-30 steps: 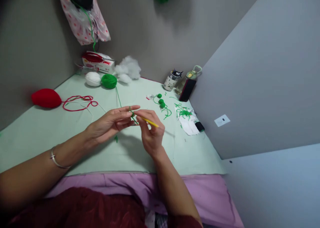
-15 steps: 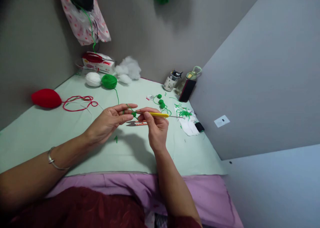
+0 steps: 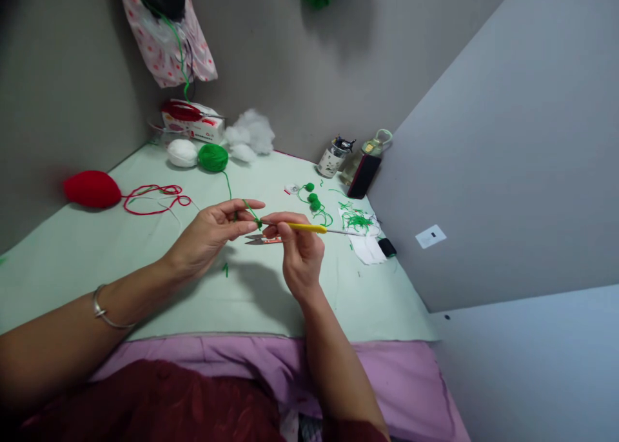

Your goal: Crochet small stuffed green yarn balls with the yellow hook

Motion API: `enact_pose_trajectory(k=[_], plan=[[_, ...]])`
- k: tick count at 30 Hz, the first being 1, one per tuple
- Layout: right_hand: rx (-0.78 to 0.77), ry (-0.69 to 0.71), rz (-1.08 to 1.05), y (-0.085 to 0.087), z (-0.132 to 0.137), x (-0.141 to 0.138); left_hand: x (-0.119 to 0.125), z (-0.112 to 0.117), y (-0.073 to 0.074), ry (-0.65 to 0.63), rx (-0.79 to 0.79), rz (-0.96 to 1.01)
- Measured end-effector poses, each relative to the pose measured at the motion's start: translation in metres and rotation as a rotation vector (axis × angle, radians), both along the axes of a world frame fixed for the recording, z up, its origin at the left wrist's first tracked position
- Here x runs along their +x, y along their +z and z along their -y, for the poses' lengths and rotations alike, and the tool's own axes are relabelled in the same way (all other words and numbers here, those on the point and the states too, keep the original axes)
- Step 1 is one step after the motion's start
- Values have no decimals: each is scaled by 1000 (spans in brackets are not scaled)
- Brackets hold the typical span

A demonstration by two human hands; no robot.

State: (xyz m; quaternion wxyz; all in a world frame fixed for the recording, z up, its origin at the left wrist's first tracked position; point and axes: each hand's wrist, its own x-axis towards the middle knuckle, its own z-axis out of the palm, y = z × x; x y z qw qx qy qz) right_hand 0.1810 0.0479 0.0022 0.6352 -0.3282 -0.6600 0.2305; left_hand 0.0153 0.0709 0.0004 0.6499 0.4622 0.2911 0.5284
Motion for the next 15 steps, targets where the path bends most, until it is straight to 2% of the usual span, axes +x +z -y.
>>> enact_pose_trajectory(k=[6, 11, 15], plan=[[114, -76, 161, -8, 0, 1, 0, 2, 5, 93, 52, -78], [266, -139, 337, -7, 0, 1, 1, 4, 9, 160, 79, -139], [308, -157, 366, -6, 0, 0, 2, 5, 7, 157, 77, -155]])
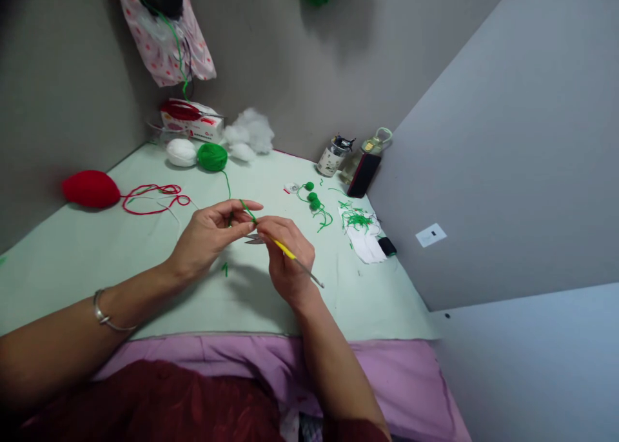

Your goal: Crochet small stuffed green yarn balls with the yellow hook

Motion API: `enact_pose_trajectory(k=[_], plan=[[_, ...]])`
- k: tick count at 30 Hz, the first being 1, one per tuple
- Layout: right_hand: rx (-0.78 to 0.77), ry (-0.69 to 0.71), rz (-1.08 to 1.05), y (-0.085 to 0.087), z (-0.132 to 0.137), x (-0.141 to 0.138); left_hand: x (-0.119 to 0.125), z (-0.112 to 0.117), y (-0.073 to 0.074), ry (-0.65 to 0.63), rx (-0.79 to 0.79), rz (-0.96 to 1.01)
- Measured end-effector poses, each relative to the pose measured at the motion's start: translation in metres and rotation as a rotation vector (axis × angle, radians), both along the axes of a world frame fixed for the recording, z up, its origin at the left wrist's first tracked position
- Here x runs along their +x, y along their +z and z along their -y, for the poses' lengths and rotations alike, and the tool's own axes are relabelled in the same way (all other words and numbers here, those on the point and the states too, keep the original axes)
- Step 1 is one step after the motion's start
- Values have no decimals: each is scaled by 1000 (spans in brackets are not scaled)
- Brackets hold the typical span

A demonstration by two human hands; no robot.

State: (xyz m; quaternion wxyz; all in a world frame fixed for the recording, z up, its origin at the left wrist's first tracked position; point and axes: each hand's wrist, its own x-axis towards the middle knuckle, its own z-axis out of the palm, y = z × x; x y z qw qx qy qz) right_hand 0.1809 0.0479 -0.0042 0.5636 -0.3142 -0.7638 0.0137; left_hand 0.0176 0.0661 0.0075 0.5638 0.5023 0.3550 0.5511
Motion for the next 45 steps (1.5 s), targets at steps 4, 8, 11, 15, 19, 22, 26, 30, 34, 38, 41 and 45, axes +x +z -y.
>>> enact_pose_trajectory(k=[4, 8, 11, 15, 19, 22, 26, 30, 34, 38, 41, 45], plan=[[-86, 78, -148, -4, -1, 1, 0, 0, -1, -36, -36, 58], [-73, 61, -121, -5, -2, 2, 0, 1, 1, 4, -18, 42], [19, 13, -6, -4, -1, 1, 1, 2, 1, 13, -21, 23], [57, -21, 31, -6, -2, -1, 3, 1, -2, -68, -73, 120], [-13, 15, -111, -7, -4, -1, 4, -1, -6, -85, -87, 197], [-49, 39, -166, -6, -4, -2, 2, -1, -7, -58, -51, 190], [16, -14, -88, -4, -1, -3, 1, 1, -4, -37, -37, 180], [234, -210, 144, -9, 3, -4, 2, 4, 3, -139, -157, 255], [125, -100, -27, -7, 4, -3, -2, 1, 7, -300, -324, 325], [-197, 34, -375, 3, 3, -2, -7, -3, 8, -255, -291, 283], [-388, 113, -546, 7, 0, -1, -6, -4, 7, -204, -241, 232], [-485, 197, -556, 4, -3, 0, -1, -2, -1, -253, -137, 197]])
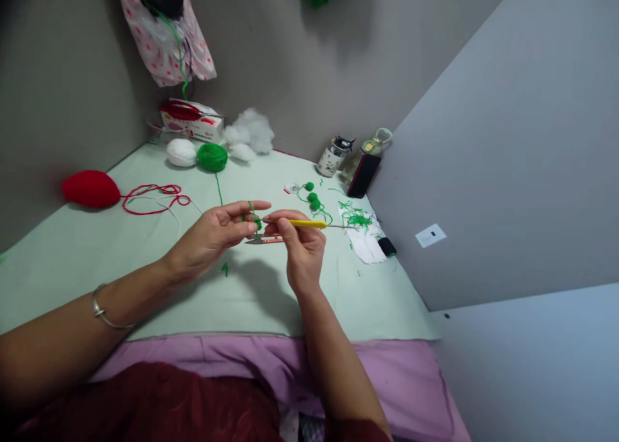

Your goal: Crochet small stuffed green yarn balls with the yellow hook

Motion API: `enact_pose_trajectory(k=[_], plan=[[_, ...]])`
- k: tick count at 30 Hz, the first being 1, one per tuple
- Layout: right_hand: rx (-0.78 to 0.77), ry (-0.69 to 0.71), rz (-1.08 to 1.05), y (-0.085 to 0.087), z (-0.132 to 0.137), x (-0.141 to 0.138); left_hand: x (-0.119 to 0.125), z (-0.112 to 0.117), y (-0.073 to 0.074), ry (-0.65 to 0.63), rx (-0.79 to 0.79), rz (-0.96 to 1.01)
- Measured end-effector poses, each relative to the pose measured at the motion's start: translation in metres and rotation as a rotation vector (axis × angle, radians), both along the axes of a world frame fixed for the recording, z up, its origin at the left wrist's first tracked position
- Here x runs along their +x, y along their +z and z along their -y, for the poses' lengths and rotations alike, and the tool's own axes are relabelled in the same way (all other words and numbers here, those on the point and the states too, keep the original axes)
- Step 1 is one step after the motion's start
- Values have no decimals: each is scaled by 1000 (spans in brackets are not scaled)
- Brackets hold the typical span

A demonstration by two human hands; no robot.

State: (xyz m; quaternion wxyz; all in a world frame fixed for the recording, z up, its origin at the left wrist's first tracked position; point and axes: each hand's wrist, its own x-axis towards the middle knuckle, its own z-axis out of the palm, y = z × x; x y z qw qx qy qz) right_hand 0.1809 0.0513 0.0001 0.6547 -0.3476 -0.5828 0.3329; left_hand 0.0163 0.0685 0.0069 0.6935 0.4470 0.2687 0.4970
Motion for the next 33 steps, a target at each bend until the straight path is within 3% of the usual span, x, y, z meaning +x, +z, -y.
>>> enact_pose_trajectory(k=[4, 8, 12, 17, 23, 29, 33], plan=[[69, -15, 74, -1, -1, -1, 2, 0, -5, -19, 27, -1], [119, -8, 59, 0, 1, -2, -1, -1, -1, -19, -43, 3], [-12, 63, -91, 3, 0, 0, -6, -3, 4, -136, -145, 67], [-157, 126, -244, 8, -5, 7, -8, -7, 2, -246, -140, 108], [-194, 222, -219, 7, -6, 5, -2, 0, 3, -107, -5, 78], [-76, 105, -87, 3, 2, 1, 3, 7, 7, -31, 25, 62], [-21, 97, -30, 9, 7, 2, 2, 12, 16, -2, 22, 12]])
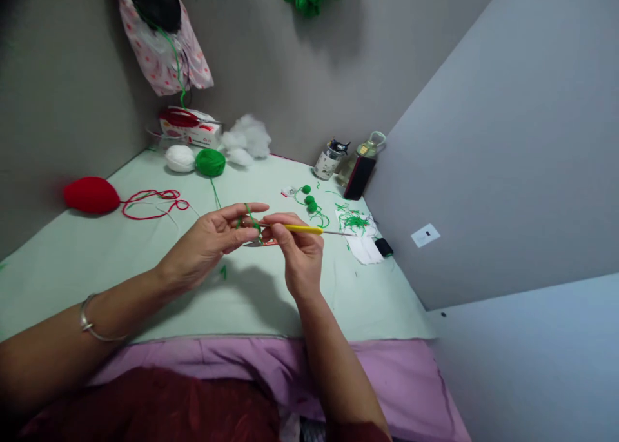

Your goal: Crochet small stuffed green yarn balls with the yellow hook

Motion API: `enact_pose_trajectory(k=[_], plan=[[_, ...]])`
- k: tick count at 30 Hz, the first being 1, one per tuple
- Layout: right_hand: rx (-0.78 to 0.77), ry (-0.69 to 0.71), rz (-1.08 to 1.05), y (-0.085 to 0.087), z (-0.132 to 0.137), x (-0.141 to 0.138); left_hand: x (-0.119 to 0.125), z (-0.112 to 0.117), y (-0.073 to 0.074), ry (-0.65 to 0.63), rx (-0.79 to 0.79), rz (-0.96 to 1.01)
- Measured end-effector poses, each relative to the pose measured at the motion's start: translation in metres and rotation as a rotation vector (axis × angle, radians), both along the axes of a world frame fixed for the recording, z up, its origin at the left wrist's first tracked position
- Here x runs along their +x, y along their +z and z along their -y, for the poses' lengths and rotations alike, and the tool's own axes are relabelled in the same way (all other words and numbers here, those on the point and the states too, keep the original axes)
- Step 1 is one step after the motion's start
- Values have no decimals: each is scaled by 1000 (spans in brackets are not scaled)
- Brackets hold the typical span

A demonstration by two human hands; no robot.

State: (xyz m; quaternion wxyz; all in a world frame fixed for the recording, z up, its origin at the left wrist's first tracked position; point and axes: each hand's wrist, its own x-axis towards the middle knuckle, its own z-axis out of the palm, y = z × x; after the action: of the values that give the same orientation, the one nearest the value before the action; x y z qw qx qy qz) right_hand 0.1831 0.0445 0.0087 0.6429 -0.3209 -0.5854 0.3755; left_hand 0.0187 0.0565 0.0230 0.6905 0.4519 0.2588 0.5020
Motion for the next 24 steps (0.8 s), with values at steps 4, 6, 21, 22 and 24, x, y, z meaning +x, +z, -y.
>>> enact_pose_trajectory(k=[4, 6, 21, 22, 24], plan=[[97, -21, 80, 13, 17, -1, -2, 12, 9, 39, 45, -81], [155, -124, 217, 14, 30, -3, 0, 22, 10, 71, 21, -63], [221, -350, 280, -6, 64, -19, -1, 56, -7, 146, -179, 54], [292, -393, 359, -10, 63, -20, 0, 56, -8, 122, -186, 62], [434, -475, 451, -16, 61, -21, 1, 56, -11, -16, -261, 91]])
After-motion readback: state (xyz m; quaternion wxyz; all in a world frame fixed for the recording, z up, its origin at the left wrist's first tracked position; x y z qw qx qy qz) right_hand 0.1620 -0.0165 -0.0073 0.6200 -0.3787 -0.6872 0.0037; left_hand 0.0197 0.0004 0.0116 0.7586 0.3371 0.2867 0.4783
